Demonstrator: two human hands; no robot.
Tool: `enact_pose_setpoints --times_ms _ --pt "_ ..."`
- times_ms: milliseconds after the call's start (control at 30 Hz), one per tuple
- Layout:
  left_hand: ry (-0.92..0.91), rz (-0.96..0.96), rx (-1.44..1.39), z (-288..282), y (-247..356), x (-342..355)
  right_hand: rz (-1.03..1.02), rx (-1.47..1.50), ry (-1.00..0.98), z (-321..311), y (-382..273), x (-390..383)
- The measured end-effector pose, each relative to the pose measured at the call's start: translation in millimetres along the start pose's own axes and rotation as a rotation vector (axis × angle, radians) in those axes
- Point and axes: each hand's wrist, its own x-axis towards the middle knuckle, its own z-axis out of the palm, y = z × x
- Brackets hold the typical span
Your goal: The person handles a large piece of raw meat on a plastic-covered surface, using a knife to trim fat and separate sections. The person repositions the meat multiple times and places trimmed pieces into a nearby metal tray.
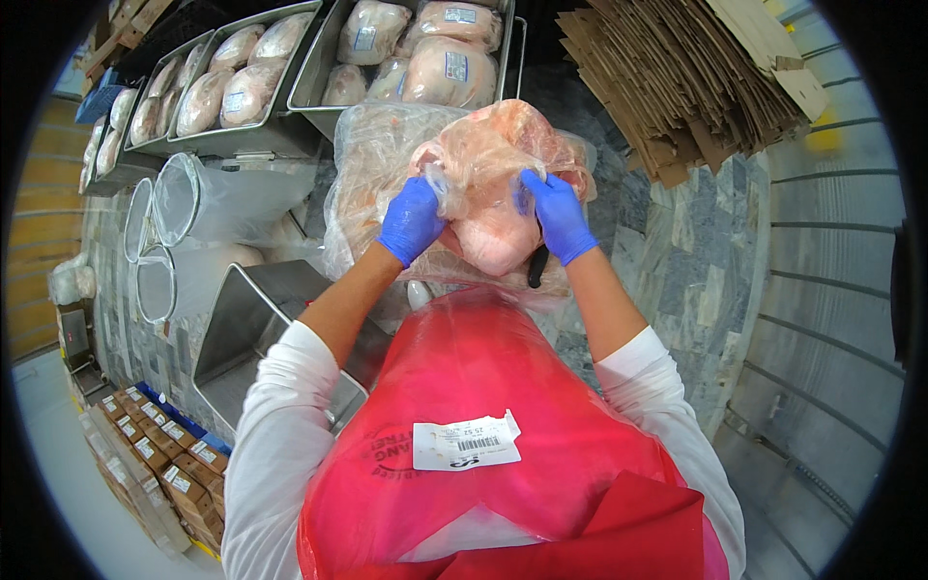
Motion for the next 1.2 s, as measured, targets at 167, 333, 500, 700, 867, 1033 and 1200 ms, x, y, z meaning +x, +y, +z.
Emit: enact_pose_setpoints --times_ms 167,333,500,700,867,1033,1200 --pt "0.288 -0.239 -0.31 17 -4 -4 -0.396 -0.524 0.117 13 14 -21" --pt "0.114 -0.398 -0.815 11 -22 -27 -0.69 -0.971 0.291 -3 48 -61" --pt "0.141 -0.571 -1.28 0 4 -34 -0.669 -1.038 0.37 9 49 -73" --pt "-0.053 -0.557 -1.184 3 3 -32 -0.699 -1.041 0.515 -24 62 -31" --pt "0.045 -0.395 -0.964 6 -4 -19 -0.276 -0.355 0.427 -50 62 6" --pt "0.032 -0.312 -0.757 13 -10 -4 -0.169 0.127 0.375 -70 66 34" --pt "0.155 -0.29 -0.444 12 2 -11 0.192 0.313 0.302 -60 19 16"
